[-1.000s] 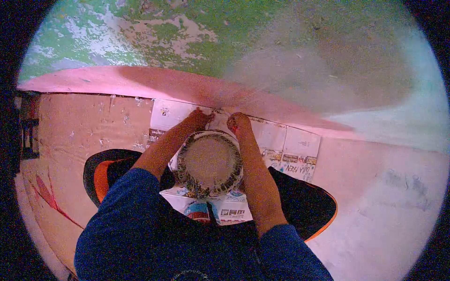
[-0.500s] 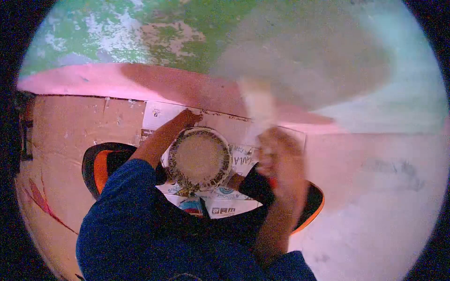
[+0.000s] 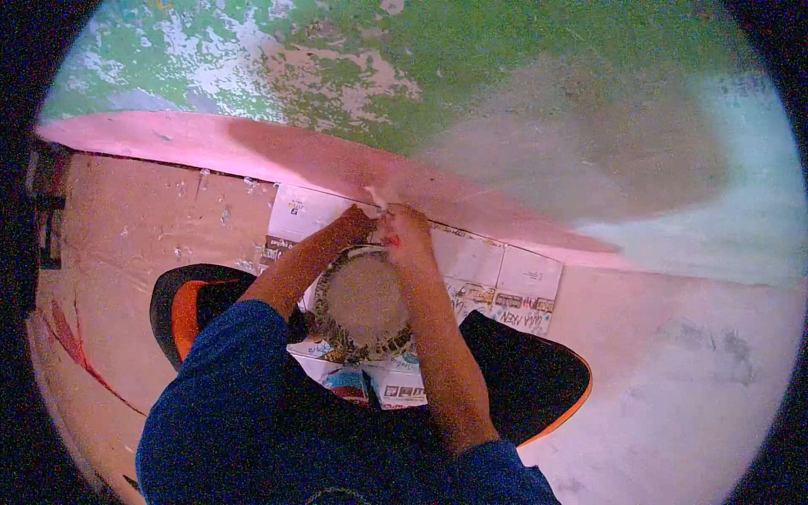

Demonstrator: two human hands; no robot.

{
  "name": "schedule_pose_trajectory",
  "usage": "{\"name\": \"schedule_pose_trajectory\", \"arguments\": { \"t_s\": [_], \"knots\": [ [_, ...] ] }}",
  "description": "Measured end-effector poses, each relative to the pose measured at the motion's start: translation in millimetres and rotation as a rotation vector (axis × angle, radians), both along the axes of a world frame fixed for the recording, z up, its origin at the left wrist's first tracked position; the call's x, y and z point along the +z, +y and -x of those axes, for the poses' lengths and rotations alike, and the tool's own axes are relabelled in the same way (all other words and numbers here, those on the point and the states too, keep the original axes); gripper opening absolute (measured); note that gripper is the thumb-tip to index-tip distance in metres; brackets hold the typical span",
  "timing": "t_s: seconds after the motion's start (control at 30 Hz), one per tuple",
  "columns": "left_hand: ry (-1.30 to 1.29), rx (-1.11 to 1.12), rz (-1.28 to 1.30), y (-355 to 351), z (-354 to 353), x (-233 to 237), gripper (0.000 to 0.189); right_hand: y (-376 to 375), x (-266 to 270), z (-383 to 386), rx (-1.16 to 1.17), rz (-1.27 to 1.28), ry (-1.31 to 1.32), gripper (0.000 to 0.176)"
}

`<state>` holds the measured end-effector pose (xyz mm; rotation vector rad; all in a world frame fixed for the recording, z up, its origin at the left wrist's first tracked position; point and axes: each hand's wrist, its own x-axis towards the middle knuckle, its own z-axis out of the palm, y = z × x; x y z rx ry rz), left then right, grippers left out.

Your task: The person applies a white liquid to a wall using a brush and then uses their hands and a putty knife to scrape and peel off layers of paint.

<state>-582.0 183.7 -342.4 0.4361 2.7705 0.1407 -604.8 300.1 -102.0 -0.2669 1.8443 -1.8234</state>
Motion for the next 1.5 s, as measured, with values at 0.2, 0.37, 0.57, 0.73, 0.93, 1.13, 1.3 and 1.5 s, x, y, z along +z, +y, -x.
{"name": "schedule_pose_trajectory", "arguments": {
  "t_s": [0.2,0.37,0.57,0.73,0.93,1.13,1.3,1.5],
  "knots": [
    [0.009,-0.095,-0.083,-9,-9,31,0.036,54,239,-63,-0.367,-0.016,-0.253,0.022],
    [-0.031,0.025,-0.232,-19,-7,54,0.033,110,229,-78,-0.323,-0.126,-0.246,0.021],
    [-0.089,-0.154,-0.020,-35,-15,176,0.033,87,78,-41,-0.204,-0.025,-0.417,0.011],
    [-0.273,0.005,0.160,-56,-32,278,0.034,63,109,-62,-0.241,0.034,-0.212,0.014],
    [-0.249,0.063,-0.030,-81,-67,325,0.042,112,109,-79,0.200,-0.597,0.479,0.029],
    [-0.288,0.078,-0.052,-53,-68,347,0.044,110,40,-91,0.185,-0.874,0.824,0.028],
    [-0.098,0.054,-0.090,-63,-53,350,0.044,68,-11,-121,0.179,-0.816,0.928,0.024],
    [-0.117,0.116,0.012,-65,-44,347,0.044,120,-24,-166,0.511,-1.086,0.825,0.019]
  ]
}}
